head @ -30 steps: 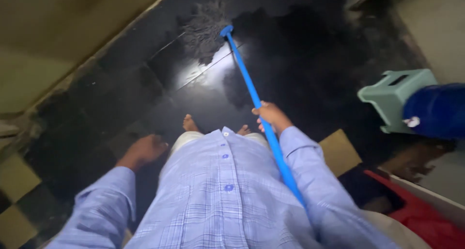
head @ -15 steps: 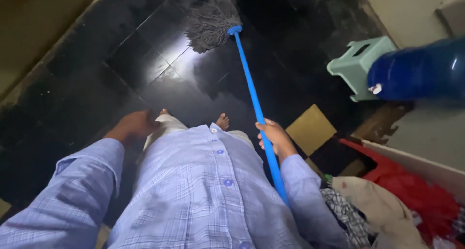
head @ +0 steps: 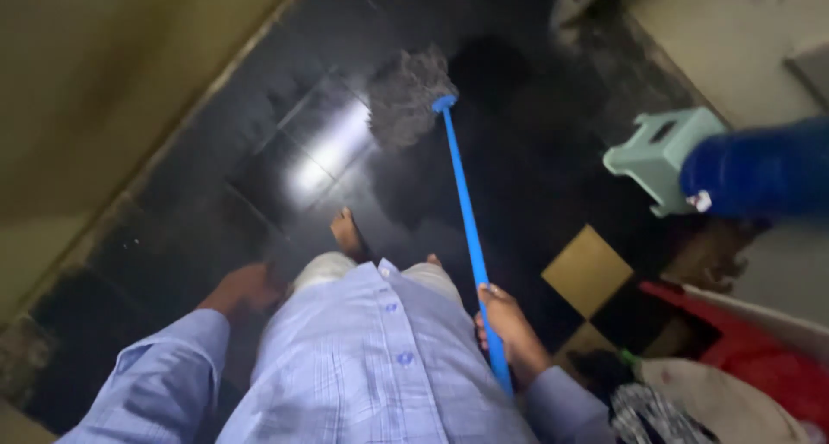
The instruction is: Mop the tiled floor using a long-handled mop.
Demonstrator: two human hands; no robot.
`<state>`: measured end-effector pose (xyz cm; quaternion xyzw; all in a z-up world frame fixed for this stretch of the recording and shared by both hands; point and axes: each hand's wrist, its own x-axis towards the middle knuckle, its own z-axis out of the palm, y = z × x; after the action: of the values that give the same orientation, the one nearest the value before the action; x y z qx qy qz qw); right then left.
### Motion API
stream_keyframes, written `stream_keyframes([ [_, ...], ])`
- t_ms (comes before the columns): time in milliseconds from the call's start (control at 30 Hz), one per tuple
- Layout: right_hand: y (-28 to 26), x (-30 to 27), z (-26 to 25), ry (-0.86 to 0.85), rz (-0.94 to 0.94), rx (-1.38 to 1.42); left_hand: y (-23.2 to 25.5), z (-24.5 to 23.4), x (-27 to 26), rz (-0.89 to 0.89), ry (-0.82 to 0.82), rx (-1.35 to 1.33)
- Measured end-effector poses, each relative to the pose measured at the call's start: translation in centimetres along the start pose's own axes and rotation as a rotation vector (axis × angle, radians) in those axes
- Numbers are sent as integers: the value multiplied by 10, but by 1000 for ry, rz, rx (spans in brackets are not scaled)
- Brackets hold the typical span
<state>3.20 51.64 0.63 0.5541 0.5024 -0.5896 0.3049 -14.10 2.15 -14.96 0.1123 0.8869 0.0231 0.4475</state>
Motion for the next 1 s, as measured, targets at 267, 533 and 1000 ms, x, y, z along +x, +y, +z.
stream_keyframes([
  [267,-148,128,68,81,-347,-223,-14,-168,-62,-209,106,-113],
  [533,-235,157,63,140,-361,-285,-87,-114,-45,-187,123,-186],
  [1000,51,31,45,-28,-377,-487,-87,-97,74,118,-19,83],
])
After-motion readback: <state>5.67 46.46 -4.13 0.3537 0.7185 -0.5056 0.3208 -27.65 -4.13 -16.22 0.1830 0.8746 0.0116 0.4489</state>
